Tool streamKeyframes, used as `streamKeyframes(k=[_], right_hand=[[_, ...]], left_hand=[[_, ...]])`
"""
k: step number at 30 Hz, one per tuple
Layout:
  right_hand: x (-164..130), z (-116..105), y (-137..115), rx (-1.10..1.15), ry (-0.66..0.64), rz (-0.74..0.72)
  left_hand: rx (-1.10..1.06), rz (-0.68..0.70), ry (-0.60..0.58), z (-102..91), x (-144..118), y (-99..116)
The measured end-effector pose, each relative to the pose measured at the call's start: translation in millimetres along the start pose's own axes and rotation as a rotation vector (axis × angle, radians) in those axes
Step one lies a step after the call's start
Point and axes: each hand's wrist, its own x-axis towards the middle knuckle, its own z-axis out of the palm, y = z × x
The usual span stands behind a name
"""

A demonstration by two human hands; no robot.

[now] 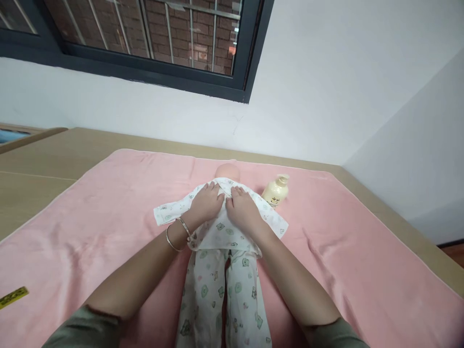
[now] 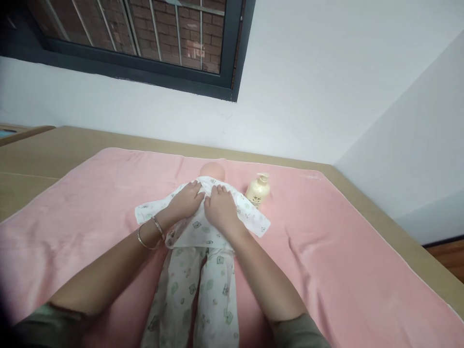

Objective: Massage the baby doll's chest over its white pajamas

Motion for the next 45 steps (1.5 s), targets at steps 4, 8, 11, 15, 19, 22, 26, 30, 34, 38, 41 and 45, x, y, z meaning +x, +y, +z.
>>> streamKeyframes(k=[4, 8, 11, 15, 19, 22, 26, 30, 34, 38, 41, 45], right_hand=[[-9, -7, -9, 0.009, -0.015, -0.065], [8, 1, 9, 0.103, 0.013, -0.024], [22, 11, 25, 0.14, 0.023, 0.027], [27, 19, 30, 0.141, 0.04, 0.045], [27, 20, 33, 0.153, 0.057, 0.023], [29, 17, 45, 0.208, 0.048, -0.03], [27, 10, 49, 0.216, 0.048, -0.063], [13, 2, 22, 0.02, 0.047, -0.027], [-3, -1, -5, -0.098, 0.016, -0.038], [3, 0, 4, 0.013, 0.047, -0.02], [16, 3, 26, 0.141, 0.063, -0.001], [24, 7, 36, 0.196, 0.094, -0.01]], left_hand=[[-0.015, -0.126, 0.076, 13.2, 4, -4], [-0.035, -0.182, 0.133, 23.1, -1, 3], [-0.04, -0.189, 0.126, 23.3, -3, 4], [-0.05, -0.192, 0.106, 18.4, -3, 5], [0.0, -0.223, 0.128, 12.5, -8, 21], [0.03, -0.208, 0.143, 9.6, -18, 40], [-0.012, -0.126, 0.126, 8.1, -21, 45], [-0.092, -0.112, 0.087, 6.8, -5, 16], [-0.159, -0.166, 0.051, 4.7, 7, -5], [-0.04, -0.106, 0.068, 3.3, -1, 11], [0.026, -0.119, 0.099, 3.1, -11, 30], [0.037, -0.157, 0.128, 2.0, -13, 35]])
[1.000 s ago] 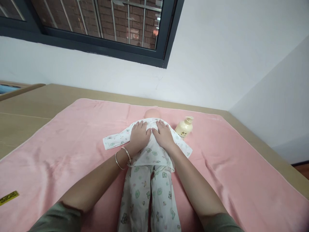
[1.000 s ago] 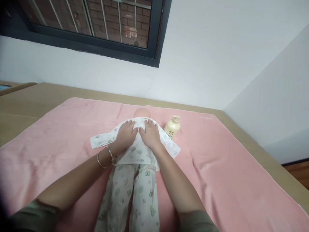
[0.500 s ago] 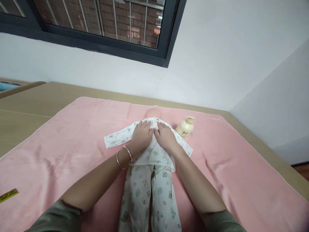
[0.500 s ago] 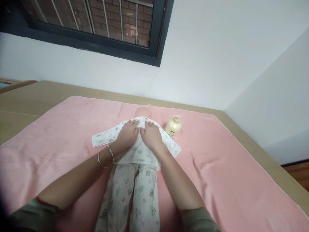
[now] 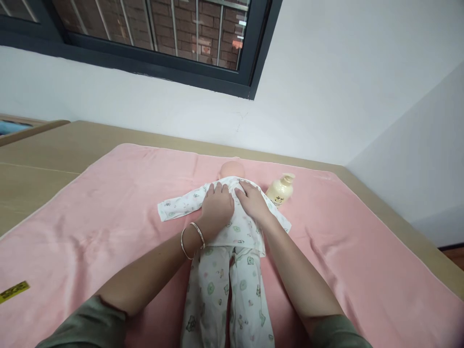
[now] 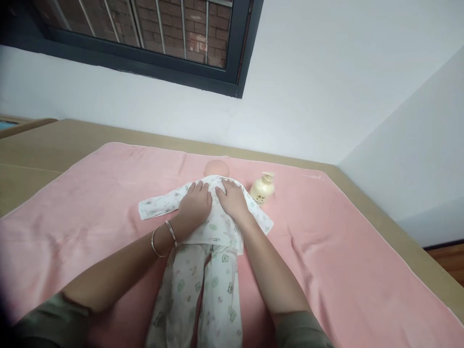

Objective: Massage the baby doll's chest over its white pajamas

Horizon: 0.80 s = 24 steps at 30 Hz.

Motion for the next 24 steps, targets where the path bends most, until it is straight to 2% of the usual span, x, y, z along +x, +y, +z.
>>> streamKeyframes(k=[4, 8, 10, 14, 17, 20, 24], right_hand=[[-12, 7, -22, -0.136, 0.01, 0.036], [-21, 12, -38, -0.173, -0.011, -0.007], [-17, 11, -32, -0.128, -0.013, -0.004], [-3, 4, -6, 0.002, -0.002, 0.021], [2, 0, 5, 0.028, 0.005, -0.027], [-3, 1, -3, -0.053, 0.011, -0.042], [-16, 4, -26, -0.151, 0.021, 0.012]], left_hand=[[-0.088, 0.038, -0.085, 0.7, 18, -20], [-0.197, -0.014, -0.133, 1.7, 30, -35], [-0.144, 0.002, -0.12, 0.5, 26, -31], [0.017, 0.067, -0.094, -4.5, 8, -8], [0.018, 0.064, -0.092, -8.2, 0, 3], [-0.013, 0.031, -0.098, -11.9, 6, -3], [-0.116, 0.021, -0.183, -16.0, 24, -26]])
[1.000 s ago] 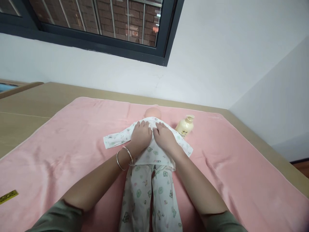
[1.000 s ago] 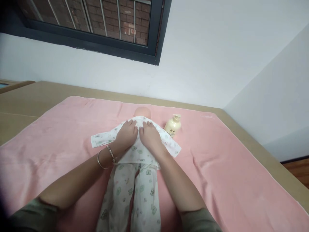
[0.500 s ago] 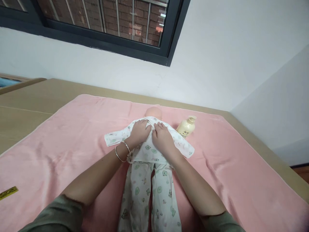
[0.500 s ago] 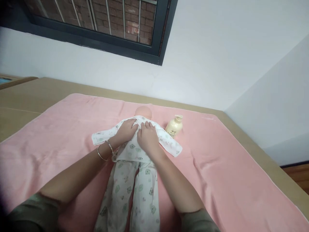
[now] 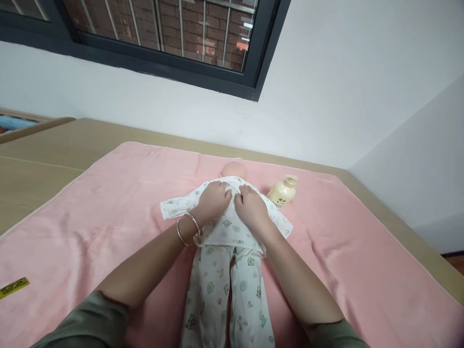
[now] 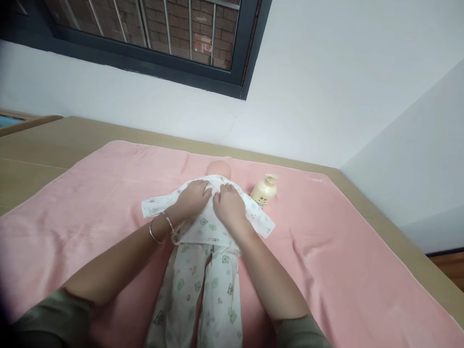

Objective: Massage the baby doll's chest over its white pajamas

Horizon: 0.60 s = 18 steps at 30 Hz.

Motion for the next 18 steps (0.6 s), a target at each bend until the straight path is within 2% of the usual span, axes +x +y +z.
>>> streamKeyframes(k=[4, 9, 11, 14, 16, 18], right_hand=[[-1, 0, -2, 0.03, -0.007, 0.018], [15, -2, 27, 0.194, -0.011, -0.012], [16, -5, 33, 0.281, 0.014, 0.004], [12, -11, 31, 0.352, 0.143, 0.039], [8, -12, 23, 0.313, 0.231, -0.009], [4, -9, 15, 0.217, 0.237, -0.103]], left_hand=[[-0.078, 0.007, -0.026, 2.8, 6, -11], [0.007, 0.008, 0.081, 13.0, 1, -4], [-0.021, 0.013, 0.045, 8.7, 1, -5], [-0.094, -0.002, -0.074, -4.9, 5, -11], [-0.115, -0.037, -0.135, -13.2, 7, -16], [-0.109, -0.068, -0.161, -18.3, 9, -19]])
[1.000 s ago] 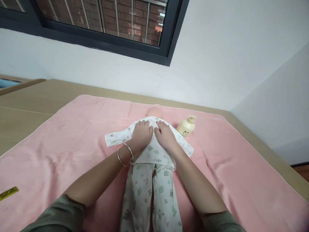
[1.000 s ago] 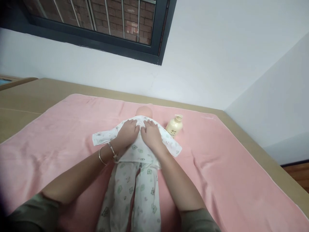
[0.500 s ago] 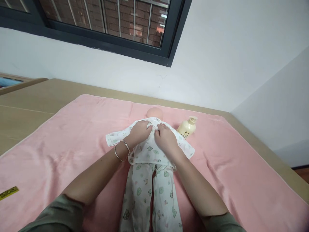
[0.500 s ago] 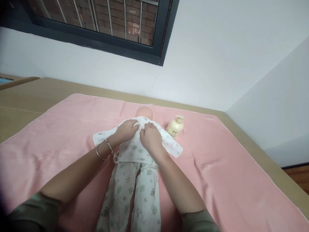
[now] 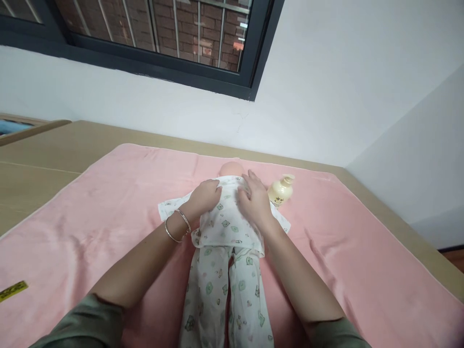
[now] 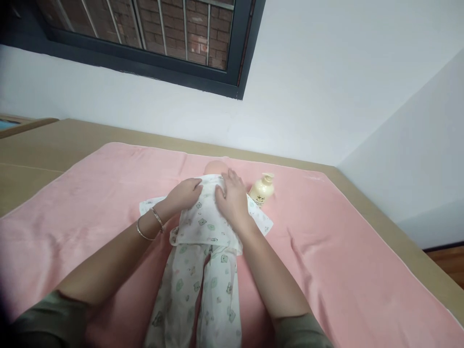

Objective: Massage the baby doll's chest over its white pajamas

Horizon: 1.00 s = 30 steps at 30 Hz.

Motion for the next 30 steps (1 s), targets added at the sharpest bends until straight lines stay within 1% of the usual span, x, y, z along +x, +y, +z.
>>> streamKeyframes(k=[1, 3, 5, 6, 8, 10, 11, 12, 16, 17, 21, 22, 25, 27, 28, 30], right_hand=[[-2, 3, -3, -0.045, -0.046, -0.045], [-5, 8, -9, -0.107, -0.184, -0.09], [-7, 9, -12, -0.121, -0.293, -0.08], [-7, 9, -13, -0.115, -0.309, -0.064], [-6, 7, -15, -0.097, -0.272, -0.039], [-6, 5, -16, -0.089, -0.213, -0.03], [-6, 6, -16, -0.092, -0.204, -0.03], [-6, 7, -17, -0.099, -0.216, -0.031], [-6, 9, -15, -0.092, -0.332, -0.029], [-6, 9, -15, -0.075, -0.33, -0.024], [-6, 12, -14, -0.048, -0.225, 0.007], [-7, 13, -14, -0.064, -0.219, 0.009], [-8, 16, -16, -0.09, -0.259, -0.004], [-7, 8, -19, -0.046, -0.237, -0.008], [-6, 0, -20, -0.011, -0.2, -0.013], [-4, -24, -23, 0.04, -0.091, -0.026]], left_hand=[[0.002, -0.008, -0.003, -1.4, 0, 0], [-0.007, -0.011, -0.007, -2.6, -1, 0], [-0.02, -0.014, -0.011, -3.3, -2, 0], [-0.024, -0.017, -0.011, -4.0, -3, 1], [-0.028, -0.021, -0.008, -5.8, -4, 1], [-0.046, -0.026, 0.013, -8.2, -4, 2], [-0.065, -0.025, 0.028, -9.5, -4, 2], [-0.09, -0.023, 0.047, -10.8, -4, 3], [-0.208, -0.02, 0.151, -15.6, -5, 9], [-0.236, -0.027, 0.185, -16.6, -6, 10], [-0.363, -0.036, 0.288, -19.6, -10, 19], [-0.398, -0.036, 0.296, -20.0, -11, 22], [-0.507, -0.043, 0.298, -20.0, -16, 30], [-0.601, -0.037, 0.295, -18.5, -20, 35], [-0.651, -0.032, 0.29, -17.3, -22, 37], [-0.745, -0.03, 0.258, -14.0, -27, 44]])
